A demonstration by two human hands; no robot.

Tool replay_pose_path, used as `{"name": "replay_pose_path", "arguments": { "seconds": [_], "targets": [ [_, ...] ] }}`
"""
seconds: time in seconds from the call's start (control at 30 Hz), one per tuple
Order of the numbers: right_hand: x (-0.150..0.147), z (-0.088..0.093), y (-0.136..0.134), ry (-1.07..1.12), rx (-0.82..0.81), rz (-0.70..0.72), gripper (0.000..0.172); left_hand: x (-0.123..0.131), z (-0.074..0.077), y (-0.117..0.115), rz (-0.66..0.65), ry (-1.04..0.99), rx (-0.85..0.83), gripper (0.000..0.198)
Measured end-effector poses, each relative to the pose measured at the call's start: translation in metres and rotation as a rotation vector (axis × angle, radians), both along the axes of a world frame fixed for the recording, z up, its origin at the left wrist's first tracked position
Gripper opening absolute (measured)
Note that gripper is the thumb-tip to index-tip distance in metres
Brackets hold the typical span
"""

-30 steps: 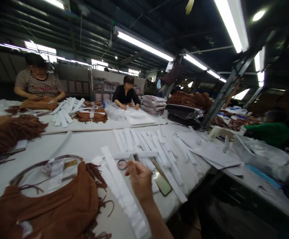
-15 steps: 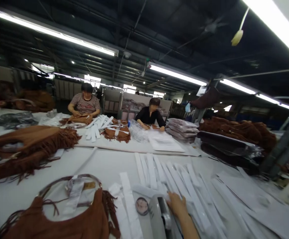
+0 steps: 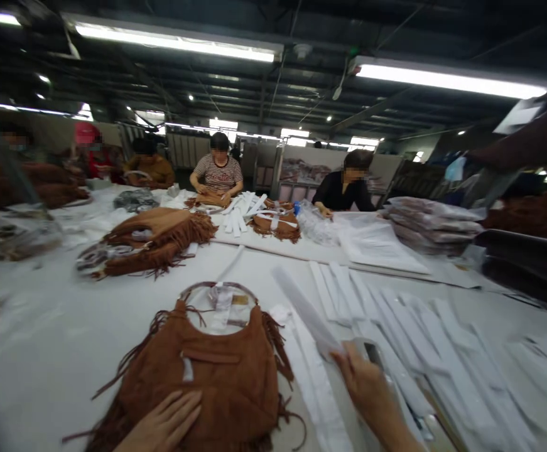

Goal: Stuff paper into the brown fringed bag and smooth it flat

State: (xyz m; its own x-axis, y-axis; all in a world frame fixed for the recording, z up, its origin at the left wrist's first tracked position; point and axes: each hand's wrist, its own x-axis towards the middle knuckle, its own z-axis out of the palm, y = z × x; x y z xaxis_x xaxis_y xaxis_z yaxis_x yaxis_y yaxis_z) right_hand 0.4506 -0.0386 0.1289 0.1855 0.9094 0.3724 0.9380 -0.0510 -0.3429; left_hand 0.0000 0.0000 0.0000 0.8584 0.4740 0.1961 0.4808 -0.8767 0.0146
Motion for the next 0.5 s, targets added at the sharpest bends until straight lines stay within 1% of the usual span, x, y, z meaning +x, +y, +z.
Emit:
{"name": "replay_pose_path", "arguments": {
  "seconds": [0.03,0.07,0.1,0.13,0.2,0.27,0.3,0.37,0.43,0.47,0.5],
  "targets": [
    [-0.034,-0.006,0.0,0.052,-0.041,0.121,0.051,-0.001,0.0,0.002,-0.019,0.035,-0.014,0.063],
    [-0.067,-0.011,0.0,0.112,-0.102,0.217,0.048,-0.003,0.001,0.003,-0.032,0.067,-0.027,0.067],
    [-0.097,-0.016,0.001,0.171,-0.187,0.324,0.043,-0.003,0.003,0.003,-0.045,0.088,-0.037,0.07],
    [-0.124,-0.021,0.003,0.207,-0.221,0.406,0.041,-0.004,0.005,0.003,-0.055,0.099,-0.047,0.071],
    [-0.161,-0.028,0.012,0.219,-0.246,0.475,0.04,-0.004,0.009,0.002,-0.075,0.083,-0.072,0.071],
    [-0.178,-0.032,0.024,0.213,-0.236,0.475,0.039,-0.003,0.012,0.002,-0.067,0.033,-0.11,0.071],
    [-0.181,-0.033,0.03,0.215,-0.233,0.469,0.039,-0.002,0.013,0.003,-0.023,-0.002,-0.131,0.072],
    [-0.18,-0.034,0.038,0.223,-0.237,0.465,0.04,0.003,0.019,0.006,0.143,-0.078,-0.18,0.077],
    [-0.175,-0.037,0.042,0.213,-0.269,0.451,0.041,0.008,0.028,0.01,0.325,-0.143,-0.253,0.078],
    [-0.173,-0.039,0.042,0.203,-0.293,0.441,0.042,0.011,0.033,0.011,0.382,-0.16,-0.29,0.074],
    [-0.172,-0.041,0.042,0.191,-0.317,0.432,0.043,0.013,0.037,0.011,0.408,-0.166,-0.316,0.066]
  ]
}}
